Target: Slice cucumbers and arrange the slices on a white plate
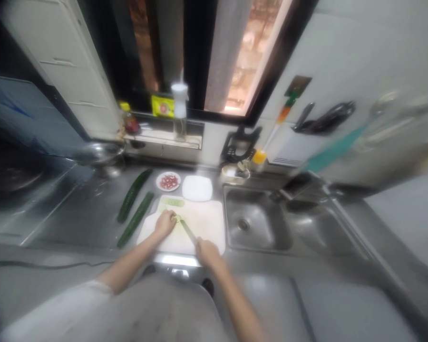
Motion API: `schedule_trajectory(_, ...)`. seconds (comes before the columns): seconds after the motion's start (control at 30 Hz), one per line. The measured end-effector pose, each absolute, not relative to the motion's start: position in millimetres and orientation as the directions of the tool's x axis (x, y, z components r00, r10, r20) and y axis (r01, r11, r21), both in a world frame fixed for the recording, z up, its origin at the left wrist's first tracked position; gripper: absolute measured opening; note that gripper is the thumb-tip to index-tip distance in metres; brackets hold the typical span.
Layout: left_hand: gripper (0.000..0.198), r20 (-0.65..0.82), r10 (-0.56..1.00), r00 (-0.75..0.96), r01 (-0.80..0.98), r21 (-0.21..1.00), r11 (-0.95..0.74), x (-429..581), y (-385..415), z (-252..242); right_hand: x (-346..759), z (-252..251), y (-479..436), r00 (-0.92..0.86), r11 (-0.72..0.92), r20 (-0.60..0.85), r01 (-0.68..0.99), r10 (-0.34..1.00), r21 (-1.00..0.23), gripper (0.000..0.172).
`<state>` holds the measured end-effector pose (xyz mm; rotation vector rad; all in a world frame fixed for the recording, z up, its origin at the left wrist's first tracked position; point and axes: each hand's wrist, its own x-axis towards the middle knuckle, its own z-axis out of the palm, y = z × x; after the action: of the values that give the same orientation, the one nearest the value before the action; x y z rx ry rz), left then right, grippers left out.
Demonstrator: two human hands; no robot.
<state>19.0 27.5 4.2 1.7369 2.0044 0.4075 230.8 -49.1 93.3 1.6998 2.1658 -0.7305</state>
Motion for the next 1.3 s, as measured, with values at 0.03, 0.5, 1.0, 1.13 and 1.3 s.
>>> schedule_trajectory(0.03,0.018,-0.157,0.98,-0.121,0.842,0.506,0.185,19.3,30.2,4.0,232.4,92.5,-49.5,-0.249,0.158,-0.512,0.964,0.822,-0.215,0.027)
schedule_trajectory(0.5,0.015,-0.262,0.948,-0.179,0.78,0.55,0.299,24.8,43.1,16.2,244.6,78.0,-41.7,-0.124,0.008,-0.458,0.969,0.88,-0.246,0.028)
schedule_trajectory(1.0,0.02,-0.161,0.879,-0.448,0.681,0.576,0.453,-15.8,42.1,14.9,243.3,73.9,-36.6,-0.117,-0.024,-0.459,0.956,0.881,-0.291,0.031)
schedule_trajectory(1.13,0.022,-0.166,0.859,-0.484,0.675,0.553,0.488,-22.3,41.4,13.2,242.6,73.4,-36.1,-0.12,-0.016,-0.467,0.961,0.876,-0.276,0.031)
schedule_trajectory(1.3,0.024,-0.177,0.853,-0.491,0.699,0.505,0.507,-24.4,39.7,15.3,241.2,74.7,-36.0,-0.113,-0.015,-0.459,0.964,0.881,-0.265,0.03)
